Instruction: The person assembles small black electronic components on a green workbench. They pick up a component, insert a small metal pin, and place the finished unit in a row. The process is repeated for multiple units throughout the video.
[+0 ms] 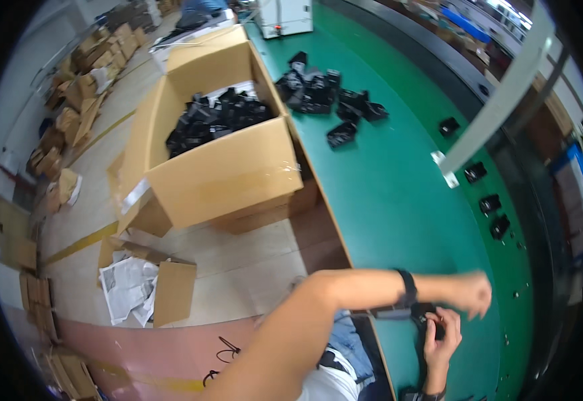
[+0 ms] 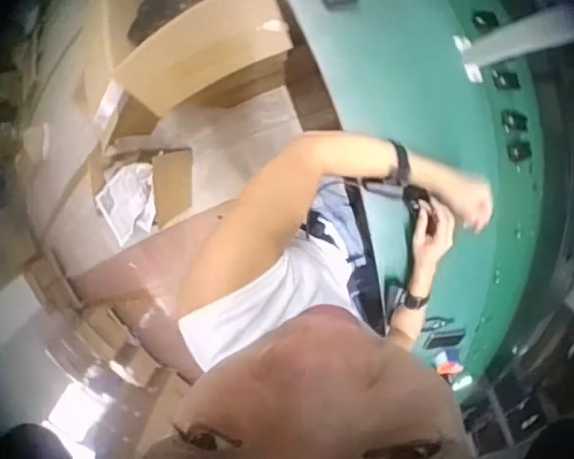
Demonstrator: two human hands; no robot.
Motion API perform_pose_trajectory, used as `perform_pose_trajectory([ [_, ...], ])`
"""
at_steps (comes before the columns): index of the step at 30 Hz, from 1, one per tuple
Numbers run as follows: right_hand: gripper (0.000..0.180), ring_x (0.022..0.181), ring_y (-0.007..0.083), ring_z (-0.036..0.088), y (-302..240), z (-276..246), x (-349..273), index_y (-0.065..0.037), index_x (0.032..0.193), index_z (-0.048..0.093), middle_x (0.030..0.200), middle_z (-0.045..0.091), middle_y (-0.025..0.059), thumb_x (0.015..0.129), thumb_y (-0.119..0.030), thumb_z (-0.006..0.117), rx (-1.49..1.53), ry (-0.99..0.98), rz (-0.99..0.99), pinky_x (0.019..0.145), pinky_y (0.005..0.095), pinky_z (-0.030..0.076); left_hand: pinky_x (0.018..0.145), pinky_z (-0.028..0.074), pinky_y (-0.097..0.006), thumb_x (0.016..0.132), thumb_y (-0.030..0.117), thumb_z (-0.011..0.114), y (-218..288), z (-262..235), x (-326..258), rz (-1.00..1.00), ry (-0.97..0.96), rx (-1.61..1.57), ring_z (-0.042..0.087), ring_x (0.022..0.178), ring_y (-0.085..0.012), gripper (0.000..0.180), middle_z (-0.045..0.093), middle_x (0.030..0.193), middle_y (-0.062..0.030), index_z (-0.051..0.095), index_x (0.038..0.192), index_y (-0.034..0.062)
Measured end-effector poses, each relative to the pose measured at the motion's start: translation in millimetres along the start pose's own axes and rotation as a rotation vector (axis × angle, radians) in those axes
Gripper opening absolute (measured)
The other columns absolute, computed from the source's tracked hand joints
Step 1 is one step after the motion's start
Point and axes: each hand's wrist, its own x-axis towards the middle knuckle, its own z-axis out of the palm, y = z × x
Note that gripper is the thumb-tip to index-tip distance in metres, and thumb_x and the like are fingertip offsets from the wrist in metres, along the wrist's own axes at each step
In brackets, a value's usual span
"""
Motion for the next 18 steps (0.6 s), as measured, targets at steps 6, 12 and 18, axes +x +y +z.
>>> perform_pose_trajectory([
  [6, 0.007, 0.081, 0.0292, 0.067, -4, 14, 30, 0.001, 0.092, 0.066, 0.087, 0.069, 0.0158, 0.085, 0.003, 0.067, 0.03, 0.007, 0.078, 0.075, 0.0365, 0.054, 0.065, 0.054, -0.038, 0.083, 0.022, 0.07, -33, -16, 8, -0.043, 0.512, 0.267, 0.068, 0.072, -0.0231, 0.018, 0.072, 0.084, -0.0148, 0.071, 0.082, 0.0047],
  [12, 0.017, 0.099, 0.0303, 0.067, 26, -11, 48, -0.002, 0.099, 0.069, 0.101, 0.07, 0.0129, 0.082, 0.001, 0.068, -0.056, 0.101, -0.133, 0.088, 0.0383, 0.053, 0.066, 0.05, -0.023, 0.095, 0.018, 0.061, -6, -76, 7, -0.184, 0.444, 0.3, 0.062, 0.074, -0.0084, 0.019, 0.067, 0.081, -0.0024, 0.069, 0.098, 0.0009],
  [18, 0.028, 0.104, 0.0265, 0.065, 31, -60, 32, -0.004, 0.107, 0.069, 0.113, 0.067, 0.0128, 0.079, -0.003, 0.07, 0.055, 0.194, 0.094, 0.086, 0.0356, 0.053, 0.084, 0.049, -0.031, 0.069, 0.041, 0.088, 49, -92, -9, -0.43, -0.345, 0.581, 0.057, 0.099, -0.0155, 0.07, 0.063, 0.109, -0.0073, 0.061, 0.121, 0.0017],
])
